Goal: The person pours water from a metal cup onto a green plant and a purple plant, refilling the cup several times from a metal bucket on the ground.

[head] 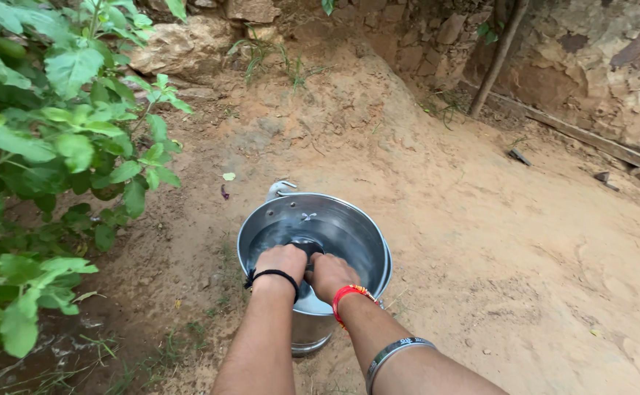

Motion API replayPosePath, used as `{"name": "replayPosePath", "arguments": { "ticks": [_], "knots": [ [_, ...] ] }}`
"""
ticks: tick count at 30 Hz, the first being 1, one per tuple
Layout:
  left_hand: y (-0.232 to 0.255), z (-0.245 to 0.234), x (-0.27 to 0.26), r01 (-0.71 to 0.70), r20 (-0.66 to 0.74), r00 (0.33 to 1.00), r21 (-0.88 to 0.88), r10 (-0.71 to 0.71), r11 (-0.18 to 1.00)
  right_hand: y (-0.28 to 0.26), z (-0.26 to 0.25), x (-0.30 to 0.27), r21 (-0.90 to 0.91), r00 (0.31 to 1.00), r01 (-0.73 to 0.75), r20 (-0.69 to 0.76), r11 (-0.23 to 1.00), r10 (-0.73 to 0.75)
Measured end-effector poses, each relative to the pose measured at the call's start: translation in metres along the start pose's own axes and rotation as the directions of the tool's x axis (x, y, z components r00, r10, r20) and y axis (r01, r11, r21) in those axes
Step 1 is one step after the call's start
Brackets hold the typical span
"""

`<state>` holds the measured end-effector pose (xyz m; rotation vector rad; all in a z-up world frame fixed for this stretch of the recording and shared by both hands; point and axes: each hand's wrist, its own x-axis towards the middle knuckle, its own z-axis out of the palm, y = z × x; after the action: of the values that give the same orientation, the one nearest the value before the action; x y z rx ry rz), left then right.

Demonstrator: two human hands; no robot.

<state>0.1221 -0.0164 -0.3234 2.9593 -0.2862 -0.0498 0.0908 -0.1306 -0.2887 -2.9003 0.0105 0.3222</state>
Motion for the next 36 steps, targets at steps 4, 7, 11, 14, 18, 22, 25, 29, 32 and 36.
{"name": "replayPosePath", "arguments": {
  "ticks": [4, 7, 11, 14, 18, 22, 25, 29, 32, 36],
  "knots": [
    [-0.002, 0.002, 0.003, 0.036, 0.040, 0.999, -0.014, -0.036, 0.999, -0.002, 0.006, 0.004, -0.010, 1.000, -0.007, -0.009, 1.000, 0.007],
    [-0.003, 0.003, 0.008, 0.059, 0.060, 0.997, -0.031, -0.057, 0.998, -0.001, 0.008, 0.008, -0.007, 1.000, -0.011, -0.007, 1.000, 0.011],
    [-0.002, 0.004, 0.009, 0.051, 0.073, 0.996, -0.011, -0.050, 0.999, 0.001, 0.011, 0.011, -0.027, 1.000, -0.007, -0.010, 1.000, 0.006],
    [-0.001, 0.006, 0.011, 0.028, 0.066, 0.997, 0.013, -0.028, 1.000, 0.001, 0.013, 0.012, -0.028, 1.000, -0.016, -0.013, 0.999, 0.016],
    [0.000, 0.009, 0.014, -0.005, 0.069, 0.998, 0.045, 0.002, 0.999, 0.002, 0.012, 0.013, -0.050, 0.999, -0.032, 0.001, 0.998, 0.032],
    [0.003, 0.017, 0.016, -0.042, 0.025, 0.999, 0.061, 0.041, 0.997, 0.002, 0.012, 0.014, -0.061, 0.998, -0.064, 0.017, 0.996, 0.066],
    [0.002, 0.019, 0.018, 0.000, 0.026, 1.000, 0.006, 0.000, 1.000, 0.004, 0.012, 0.017, -0.069, 0.996, -0.082, 0.011, 0.994, 0.083],
    [0.001, 0.013, 0.015, -0.020, 0.067, 0.998, 0.044, 0.017, 0.999, 0.000, 0.013, 0.015, -0.068, 0.993, -0.106, 0.044, 0.992, 0.109],
    [0.002, 0.013, 0.013, -0.017, 0.075, 0.997, 0.033, 0.015, 0.999, -0.001, 0.012, 0.015, -0.103, 0.993, -0.096, 0.057, 0.990, 0.102],
    [0.002, 0.015, 0.013, -0.011, 0.093, 0.996, 0.026, 0.009, 1.000, -0.003, 0.014, 0.016, -0.117, 0.990, -0.110, 0.074, 0.987, 0.119]
  ]
}}
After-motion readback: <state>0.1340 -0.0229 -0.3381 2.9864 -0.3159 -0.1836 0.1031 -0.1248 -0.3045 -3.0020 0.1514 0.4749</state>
